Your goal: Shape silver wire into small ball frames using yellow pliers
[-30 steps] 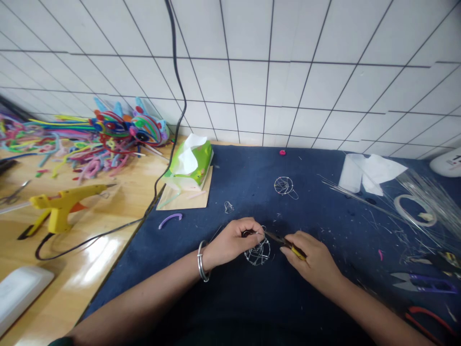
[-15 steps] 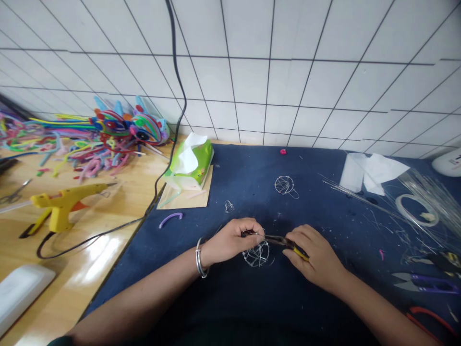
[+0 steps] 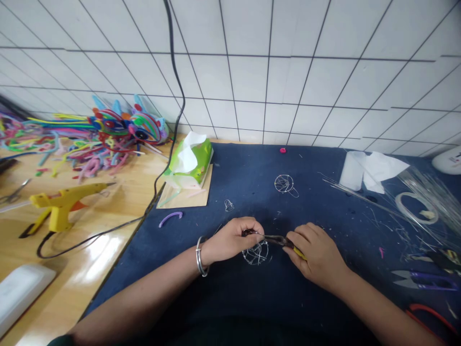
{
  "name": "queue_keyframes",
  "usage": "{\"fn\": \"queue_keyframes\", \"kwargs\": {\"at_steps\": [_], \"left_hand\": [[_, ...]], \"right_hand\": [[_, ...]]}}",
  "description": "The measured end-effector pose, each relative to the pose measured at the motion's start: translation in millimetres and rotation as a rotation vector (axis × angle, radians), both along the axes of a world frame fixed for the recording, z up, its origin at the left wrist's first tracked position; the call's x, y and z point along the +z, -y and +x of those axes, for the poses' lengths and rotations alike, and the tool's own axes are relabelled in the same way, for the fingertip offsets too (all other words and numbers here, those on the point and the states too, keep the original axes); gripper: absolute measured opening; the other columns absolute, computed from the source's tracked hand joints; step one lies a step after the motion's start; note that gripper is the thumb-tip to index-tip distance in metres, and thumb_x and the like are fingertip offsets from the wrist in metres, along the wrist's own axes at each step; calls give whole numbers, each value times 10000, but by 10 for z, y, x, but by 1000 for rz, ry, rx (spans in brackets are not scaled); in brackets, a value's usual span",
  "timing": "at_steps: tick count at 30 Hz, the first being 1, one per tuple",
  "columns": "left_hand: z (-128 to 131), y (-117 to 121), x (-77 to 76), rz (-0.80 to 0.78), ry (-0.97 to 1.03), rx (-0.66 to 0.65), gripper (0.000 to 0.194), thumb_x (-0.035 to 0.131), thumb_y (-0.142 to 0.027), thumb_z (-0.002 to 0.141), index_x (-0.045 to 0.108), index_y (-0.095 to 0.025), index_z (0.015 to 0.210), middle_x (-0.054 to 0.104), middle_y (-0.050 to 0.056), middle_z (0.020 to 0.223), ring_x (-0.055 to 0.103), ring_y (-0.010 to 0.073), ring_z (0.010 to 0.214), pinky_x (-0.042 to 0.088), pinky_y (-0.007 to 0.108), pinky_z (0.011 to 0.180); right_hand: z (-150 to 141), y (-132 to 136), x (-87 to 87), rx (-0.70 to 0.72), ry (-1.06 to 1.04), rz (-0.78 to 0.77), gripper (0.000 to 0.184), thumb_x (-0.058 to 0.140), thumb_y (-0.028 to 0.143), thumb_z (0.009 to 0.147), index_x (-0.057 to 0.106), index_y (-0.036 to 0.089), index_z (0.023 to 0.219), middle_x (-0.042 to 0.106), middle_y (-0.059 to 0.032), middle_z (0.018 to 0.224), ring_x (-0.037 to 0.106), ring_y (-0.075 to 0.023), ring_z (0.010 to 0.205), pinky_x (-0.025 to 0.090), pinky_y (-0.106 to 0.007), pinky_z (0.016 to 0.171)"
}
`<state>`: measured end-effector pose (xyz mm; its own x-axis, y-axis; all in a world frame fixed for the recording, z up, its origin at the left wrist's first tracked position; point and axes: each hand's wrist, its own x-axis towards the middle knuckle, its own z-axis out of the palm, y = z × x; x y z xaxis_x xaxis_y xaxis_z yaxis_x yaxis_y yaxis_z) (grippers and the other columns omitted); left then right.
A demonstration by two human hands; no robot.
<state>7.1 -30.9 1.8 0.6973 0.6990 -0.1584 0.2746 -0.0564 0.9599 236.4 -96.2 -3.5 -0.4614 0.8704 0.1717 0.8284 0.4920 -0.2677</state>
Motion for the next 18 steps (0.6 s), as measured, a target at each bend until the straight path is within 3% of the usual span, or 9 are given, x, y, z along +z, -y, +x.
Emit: {"fn": "queue_keyframes", "kwargs": {"at_steps": [18], "left_hand": [[8, 19, -24, 118, -37, 3, 121, 482, -171, 815, 586, -123, 775, 505, 5, 723, 451, 84, 630, 381, 202, 583]], "right_hand": [[-39, 53, -14, -47, 70, -21, 142, 448, 278, 841, 550, 182, 865, 505, -43, 763, 449, -160, 719, 354, -284, 629]]}}
